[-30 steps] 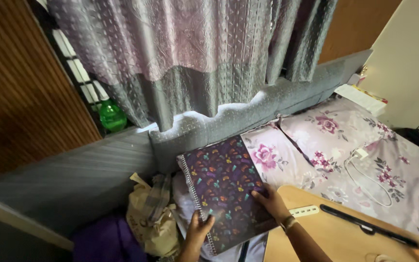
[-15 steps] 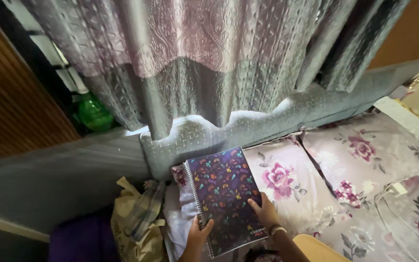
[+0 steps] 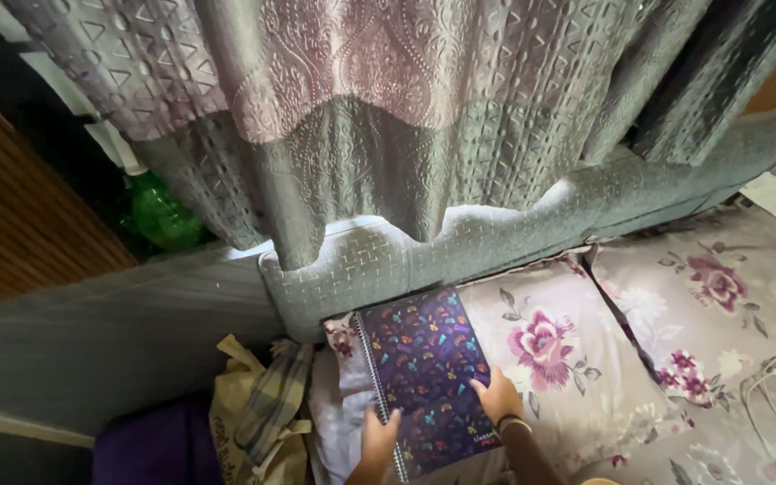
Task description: The person clears a wooden laptop table on a bed by moving a notebook, charging cable, smartphone, and water bottle aside. They then wipe the table surface with a cloth, briefly open a small box, and continue wiping the table and surrounding bed area.
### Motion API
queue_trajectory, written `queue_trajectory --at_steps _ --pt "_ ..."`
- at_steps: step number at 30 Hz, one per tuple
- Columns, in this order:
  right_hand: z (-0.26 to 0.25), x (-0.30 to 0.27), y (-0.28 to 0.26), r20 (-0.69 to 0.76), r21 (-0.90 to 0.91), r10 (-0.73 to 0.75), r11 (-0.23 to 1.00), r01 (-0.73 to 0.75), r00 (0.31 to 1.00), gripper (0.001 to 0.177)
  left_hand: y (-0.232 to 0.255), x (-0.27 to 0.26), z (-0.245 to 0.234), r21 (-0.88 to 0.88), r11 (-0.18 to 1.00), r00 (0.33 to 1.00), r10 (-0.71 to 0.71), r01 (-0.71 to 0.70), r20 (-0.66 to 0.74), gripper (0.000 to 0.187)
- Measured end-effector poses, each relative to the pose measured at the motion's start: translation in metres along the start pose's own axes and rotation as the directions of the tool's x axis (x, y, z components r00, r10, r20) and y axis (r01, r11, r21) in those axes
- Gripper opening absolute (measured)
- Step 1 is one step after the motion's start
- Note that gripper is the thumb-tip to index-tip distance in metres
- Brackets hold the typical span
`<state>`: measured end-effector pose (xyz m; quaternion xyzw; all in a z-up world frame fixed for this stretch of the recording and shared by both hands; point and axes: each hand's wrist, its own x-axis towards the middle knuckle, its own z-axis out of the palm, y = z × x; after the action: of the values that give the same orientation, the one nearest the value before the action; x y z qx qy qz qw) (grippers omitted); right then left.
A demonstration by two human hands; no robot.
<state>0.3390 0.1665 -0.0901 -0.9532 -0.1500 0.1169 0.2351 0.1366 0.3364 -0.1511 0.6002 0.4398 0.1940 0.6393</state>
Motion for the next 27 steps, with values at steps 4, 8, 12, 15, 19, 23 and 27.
queue_trajectory --at_steps 4,8,12,15,19,23,27 --pt "0.006 0.002 0.005 0.012 0.085 -0.077 0.993 0.075 0.997 0.057 0.002 0.013 -0.003 0.425 0.902 0.997 0.07 -0.08 0.039 0.104" --pt "0.005 -0.002 -0.008 0.07 0.009 -0.358 0.934 0.358 0.931 0.078 0.028 0.008 -0.003 0.627 0.765 0.986 0.057 -0.145 0.158 0.12" --pt "0.003 -0.025 -0.035 0.005 -0.119 -0.492 0.864 0.489 0.871 0.077 0.079 -0.028 -0.002 0.797 0.587 0.987 0.031 -0.145 0.157 0.113" --pt "-0.006 -0.049 -0.053 -0.078 -0.037 -0.433 0.901 0.432 0.898 0.076 0.116 -0.045 -0.012 0.718 0.602 0.934 0.29 -0.348 0.21 0.113" --pt "-0.016 -0.075 -0.062 -0.127 0.009 -0.382 0.922 0.387 0.915 0.077 0.149 -0.061 -0.024 0.674 0.604 0.902 0.344 -0.425 0.261 0.106" --pt "-0.036 -0.107 -0.07 -0.237 0.063 -0.418 0.894 0.443 0.877 0.079 0.167 -0.081 -0.048 0.625 0.578 0.844 0.449 -0.525 0.293 0.098" --pt "-0.07 -0.149 -0.1 -0.31 0.108 -0.349 0.911 0.397 0.885 0.079 0.188 -0.106 -0.067 0.617 0.52 0.788 0.535 -0.59 0.303 0.082"
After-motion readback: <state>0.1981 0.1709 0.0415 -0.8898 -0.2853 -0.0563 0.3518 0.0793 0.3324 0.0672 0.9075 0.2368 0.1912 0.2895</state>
